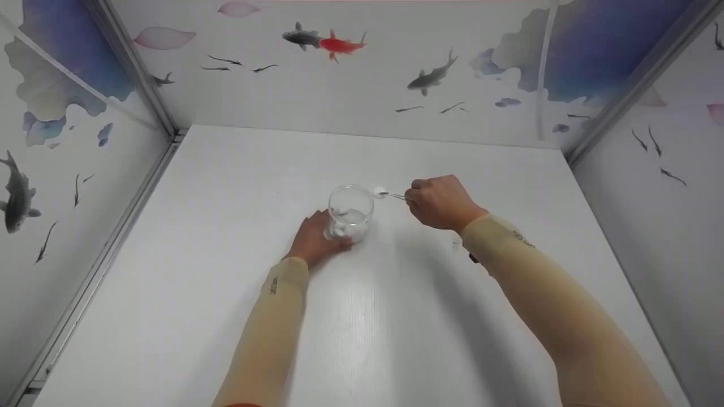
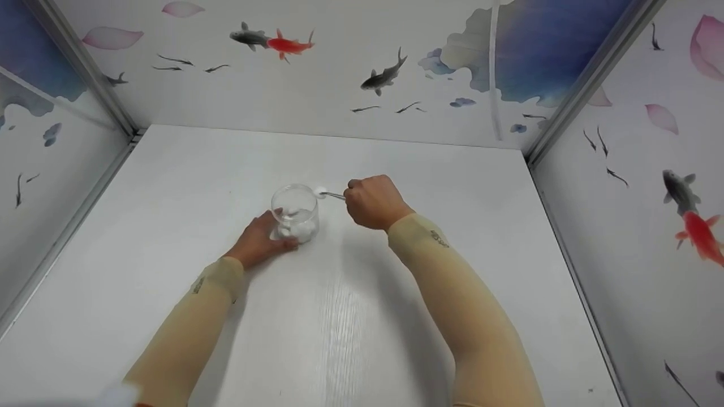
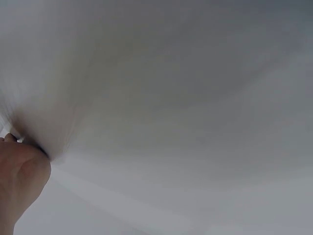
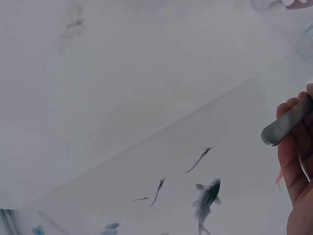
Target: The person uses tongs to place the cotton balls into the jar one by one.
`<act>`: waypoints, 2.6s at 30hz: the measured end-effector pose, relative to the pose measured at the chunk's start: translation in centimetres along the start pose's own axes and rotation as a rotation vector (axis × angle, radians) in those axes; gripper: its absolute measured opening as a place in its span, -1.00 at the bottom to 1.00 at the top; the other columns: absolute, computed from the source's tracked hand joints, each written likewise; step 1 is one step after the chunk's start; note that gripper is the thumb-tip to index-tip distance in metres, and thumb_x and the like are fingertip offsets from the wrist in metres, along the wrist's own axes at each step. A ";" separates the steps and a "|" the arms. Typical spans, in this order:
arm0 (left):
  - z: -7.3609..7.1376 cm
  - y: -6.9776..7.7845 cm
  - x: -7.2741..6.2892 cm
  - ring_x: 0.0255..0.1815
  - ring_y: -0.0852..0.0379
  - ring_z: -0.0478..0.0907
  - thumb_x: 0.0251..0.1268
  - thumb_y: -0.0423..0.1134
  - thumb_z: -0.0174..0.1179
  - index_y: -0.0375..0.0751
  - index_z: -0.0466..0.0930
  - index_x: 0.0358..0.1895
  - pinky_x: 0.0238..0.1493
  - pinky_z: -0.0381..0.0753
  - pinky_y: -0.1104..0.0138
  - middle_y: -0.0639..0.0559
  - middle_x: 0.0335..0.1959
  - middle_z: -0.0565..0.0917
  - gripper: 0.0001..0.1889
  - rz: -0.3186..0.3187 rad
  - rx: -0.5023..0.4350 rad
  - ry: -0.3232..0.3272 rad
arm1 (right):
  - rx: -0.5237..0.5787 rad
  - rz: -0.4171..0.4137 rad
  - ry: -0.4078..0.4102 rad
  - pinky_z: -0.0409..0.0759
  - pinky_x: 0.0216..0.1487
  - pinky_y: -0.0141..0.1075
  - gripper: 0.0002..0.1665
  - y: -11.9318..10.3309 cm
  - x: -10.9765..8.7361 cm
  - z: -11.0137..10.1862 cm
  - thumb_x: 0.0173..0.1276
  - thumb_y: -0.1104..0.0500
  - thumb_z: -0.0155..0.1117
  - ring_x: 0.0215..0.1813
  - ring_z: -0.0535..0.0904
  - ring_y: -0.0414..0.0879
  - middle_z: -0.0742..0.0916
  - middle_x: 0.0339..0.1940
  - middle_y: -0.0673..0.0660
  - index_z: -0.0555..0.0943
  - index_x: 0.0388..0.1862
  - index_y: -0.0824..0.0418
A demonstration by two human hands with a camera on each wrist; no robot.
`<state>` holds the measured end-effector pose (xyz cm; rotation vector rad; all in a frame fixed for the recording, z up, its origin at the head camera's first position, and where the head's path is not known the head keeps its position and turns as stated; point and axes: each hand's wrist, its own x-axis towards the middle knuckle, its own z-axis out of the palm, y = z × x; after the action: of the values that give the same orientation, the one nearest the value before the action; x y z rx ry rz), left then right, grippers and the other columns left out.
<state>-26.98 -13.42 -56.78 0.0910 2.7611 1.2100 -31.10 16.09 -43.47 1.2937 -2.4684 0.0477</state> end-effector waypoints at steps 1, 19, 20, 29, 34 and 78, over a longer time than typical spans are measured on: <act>0.0 0.0 -0.1 0.58 0.00 -0.04 -0.01 0.23 0.48 -0.03 0.14 0.58 0.57 -0.29 0.26 -0.02 0.54 0.23 0.08 0.001 -0.011 -0.001 | -0.001 -0.008 0.003 0.57 -0.66 -0.23 -0.83 -0.2 0.2 0.0 0.34 0.27 0.24 -0.65 0.48 -0.12 0.66 -0.57 0.06 0.74 -0.41 0.21; 0.0 0.3 -0.1 0.58 0.00 -0.03 -0.05 0.21 0.51 -0.01 0.16 0.57 0.58 -0.24 0.21 -0.02 0.53 0.24 0.09 -0.022 -0.011 0.017 | 0.004 -0.069 -0.040 0.54 -0.67 -0.25 -0.88 -1.6 1.6 1.7 0.28 0.27 0.30 -0.66 0.46 -0.15 0.63 -0.59 0.02 0.73 -0.44 0.19; 0.0 0.3 -0.1 0.58 0.00 -0.03 -0.06 0.21 0.52 0.00 0.16 0.57 0.58 -0.24 0.21 -0.02 0.54 0.24 0.09 -0.026 -0.013 0.019 | 0.005 -0.069 -0.042 0.54 -0.67 -0.25 -0.88 -1.6 1.6 1.7 0.27 0.27 0.30 -0.66 0.47 -0.15 0.63 -0.59 0.02 0.73 -0.43 0.19; -0.1 0.5 0.0 0.59 0.01 -0.05 -0.03 0.26 0.48 0.02 0.12 0.58 0.57 -0.26 0.23 -0.02 0.55 0.21 0.10 -0.031 0.017 0.006 | -0.004 -0.063 -0.030 0.55 -0.66 -0.25 -0.90 -1.4 1.3 1.7 0.27 0.27 0.31 -0.66 0.47 -0.14 0.64 -0.57 0.03 0.73 -0.42 0.19; 0.0 0.5 0.0 0.58 0.03 -0.03 -0.04 0.27 0.47 0.00 0.13 0.58 0.57 -0.31 0.29 -0.01 0.54 0.23 0.10 -0.029 0.026 0.004 | 0.000 -0.065 -0.006 0.54 -0.67 -0.26 -0.90 -1.1 1.0 1.7 0.28 0.27 0.30 -0.66 0.47 -0.13 0.65 -0.56 0.04 0.73 -0.40 0.20; 0.6 -0.4 0.3 0.57 0.02 0.03 -0.06 0.17 0.53 -0.01 0.01 0.61 0.58 -0.27 0.23 0.00 0.55 0.22 0.17 0.047 0.005 0.018 | 0.071 0.412 -0.200 0.56 -0.56 -0.08 -0.81 -3.3 -4.8 9.4 0.35 0.25 0.23 -0.61 0.38 -0.07 0.59 -0.58 0.08 0.73 -0.39 0.27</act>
<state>-27.16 -13.22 -57.52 0.1463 2.7930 1.2210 -28.71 16.16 -54.28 0.8280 -2.8920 0.1138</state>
